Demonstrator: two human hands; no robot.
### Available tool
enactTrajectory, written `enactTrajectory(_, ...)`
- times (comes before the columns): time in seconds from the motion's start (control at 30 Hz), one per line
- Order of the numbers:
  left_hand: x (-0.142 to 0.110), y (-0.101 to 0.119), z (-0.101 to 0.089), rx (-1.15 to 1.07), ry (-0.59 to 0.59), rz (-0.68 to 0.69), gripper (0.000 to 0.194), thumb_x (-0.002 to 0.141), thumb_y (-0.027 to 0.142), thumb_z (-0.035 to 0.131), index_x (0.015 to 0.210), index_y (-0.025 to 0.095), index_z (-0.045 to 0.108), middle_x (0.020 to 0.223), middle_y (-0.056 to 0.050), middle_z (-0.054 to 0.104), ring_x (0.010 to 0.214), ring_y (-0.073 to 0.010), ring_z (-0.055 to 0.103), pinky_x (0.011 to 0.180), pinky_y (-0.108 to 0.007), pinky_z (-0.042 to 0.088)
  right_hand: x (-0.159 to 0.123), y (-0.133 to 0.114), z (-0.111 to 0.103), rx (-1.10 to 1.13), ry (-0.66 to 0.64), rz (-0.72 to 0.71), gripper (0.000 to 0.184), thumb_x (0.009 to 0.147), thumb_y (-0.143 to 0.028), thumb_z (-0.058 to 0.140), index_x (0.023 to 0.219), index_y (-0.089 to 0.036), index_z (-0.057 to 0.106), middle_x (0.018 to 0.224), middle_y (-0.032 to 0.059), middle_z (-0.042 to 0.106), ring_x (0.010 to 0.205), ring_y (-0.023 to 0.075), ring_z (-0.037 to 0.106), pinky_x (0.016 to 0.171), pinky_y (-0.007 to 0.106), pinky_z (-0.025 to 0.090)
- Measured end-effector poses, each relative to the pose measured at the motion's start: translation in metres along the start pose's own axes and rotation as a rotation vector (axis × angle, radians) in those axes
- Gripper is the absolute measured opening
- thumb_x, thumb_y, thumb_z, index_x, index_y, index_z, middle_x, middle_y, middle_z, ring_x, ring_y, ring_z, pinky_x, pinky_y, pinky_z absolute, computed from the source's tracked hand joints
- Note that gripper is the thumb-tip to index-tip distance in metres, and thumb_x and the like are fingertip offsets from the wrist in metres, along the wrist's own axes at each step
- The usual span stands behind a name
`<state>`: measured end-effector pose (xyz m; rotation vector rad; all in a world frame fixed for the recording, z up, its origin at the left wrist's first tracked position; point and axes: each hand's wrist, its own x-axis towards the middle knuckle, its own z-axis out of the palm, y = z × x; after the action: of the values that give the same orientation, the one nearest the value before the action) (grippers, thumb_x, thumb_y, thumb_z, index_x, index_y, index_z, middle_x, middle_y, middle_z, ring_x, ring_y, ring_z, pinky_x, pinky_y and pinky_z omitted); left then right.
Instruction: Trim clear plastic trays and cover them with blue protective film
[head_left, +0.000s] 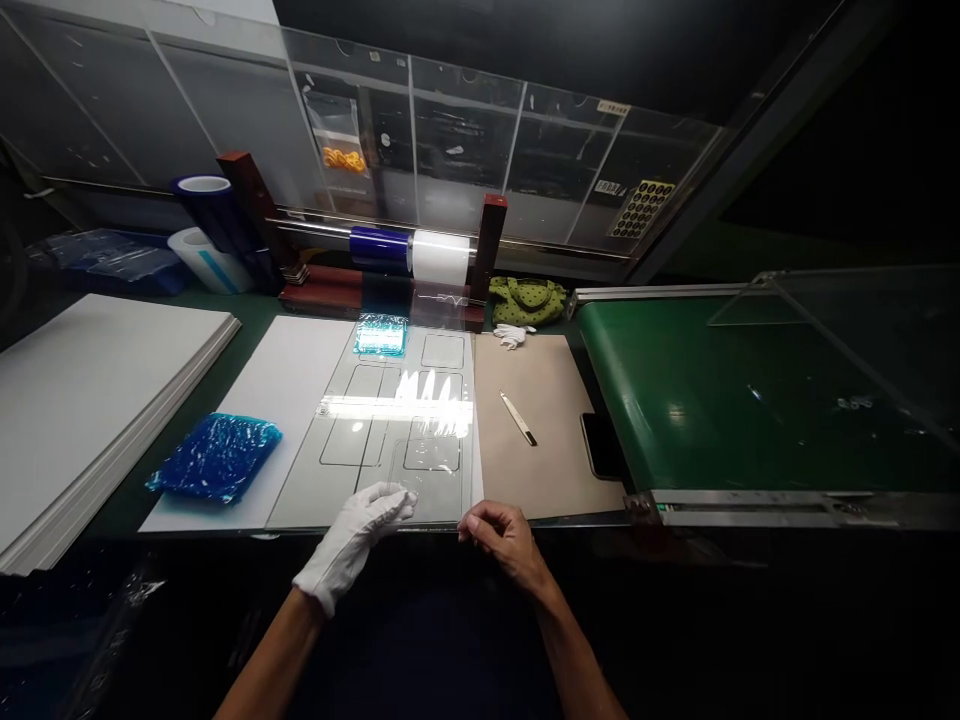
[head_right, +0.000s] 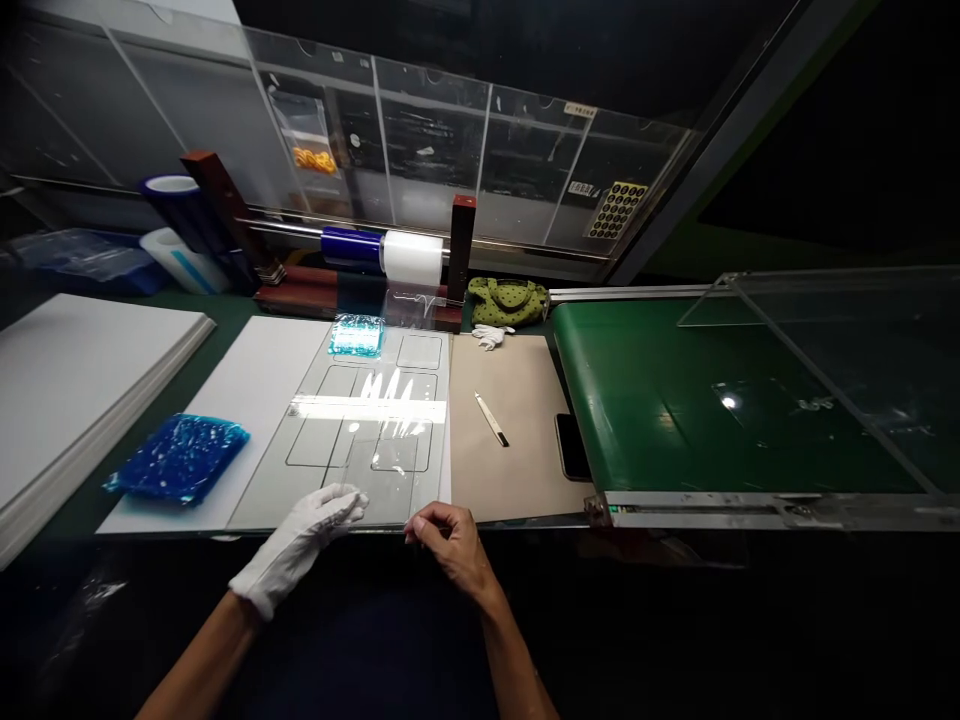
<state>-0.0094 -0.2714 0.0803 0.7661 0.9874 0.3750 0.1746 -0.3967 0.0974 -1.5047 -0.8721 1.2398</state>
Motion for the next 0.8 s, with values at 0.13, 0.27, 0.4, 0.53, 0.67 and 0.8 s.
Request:
enactTrajectory(0.13,-0.013,-0.015,-0.002,0.074,0.064,0.009,0.028,0.067,0.036,0.077,0.083,0.015,0.066,0.082,-0.003,0.067,0.08,-0.0134,0.062,0.075,-0.022,0.047,-0.016,0.017,0.003,-0.14,0.02,0.002,0.03,0.083,-0.04,0.054,0.071,-0.016,0.068,0.067,0.0013,0.066,0.062,0.012,0.054,0.057,0.021,0.038)
enactTrajectory(0.27,-0.015,-0.045,-0.01,0.105,0.142,0.026,0.034,0.064,0.038,0.077,0.082,0.013,0.064,0.084,-0.008,0.069,0.081,-0.0165,0.064,0.079,-0.027,0.048,-0.02,0.057,0.011,-0.189,0.025,0.08,0.029,0.081,-0.038,0.053,0.069,-0.016,0.068,0.064,0.0009,0.065,0.059,0.0114,0.053,0.054,0.021,0.036)
enactTrajectory(0.4,0.002,-0.074,-0.017,0.129,0.253,0.073,0.042,0.058,0.045,0.078,0.079,0.013,0.061,0.08,-0.007,0.068,0.076,-0.0167,0.064,0.075,-0.028,0.049,-0.01,0.096,0.024,-0.156,0.038,0.21,0.028,0.077,-0.038,0.054,0.07,-0.015,0.067,0.064,0.002,0.065,0.055,0.0116,0.054,0.05,0.021,0.037)
enactTrajectory(0.53,0.025,-0.087,-0.024,0.223,0.4,0.122,0.052,0.054,0.053,0.075,0.084,0.016,0.056,0.076,-0.005,0.067,0.073,-0.0173,0.064,0.072,-0.029,0.049,0.009,0.109,0.035,-0.165,0.073,0.253,0.029,0.077,-0.041,0.053,0.073,-0.014,0.065,0.065,0.0034,0.066,0.057,0.0129,0.058,0.051,0.021,0.043)
enactTrajectory(0.67,0.024,-0.076,-0.03,0.418,0.527,0.095,0.059,0.056,0.059,0.071,0.095,0.018,0.055,0.084,-0.008,0.07,0.082,-0.0249,0.066,0.077,-0.035,0.046,0.017,0.109,0.039,-0.213,0.081,0.295,0.033,0.078,-0.043,0.052,0.074,-0.014,0.066,0.07,0.0049,0.067,0.059,0.0132,0.061,0.051,0.021,0.046)
enactTrajectory(0.8,-0.011,-0.06,-0.045,0.597,0.572,0.043,0.072,0.059,0.067,0.065,0.113,0.022,0.051,0.091,-0.012,0.071,0.1,-0.0375,0.061,0.09,-0.047,0.038,-0.004,0.098,0.024,-0.274,0.084,0.316,0.034,0.077,-0.045,0.054,0.07,-0.014,0.065,0.062,0.0034,0.065,0.048,0.0113,0.059,0.044,0.02,0.042)
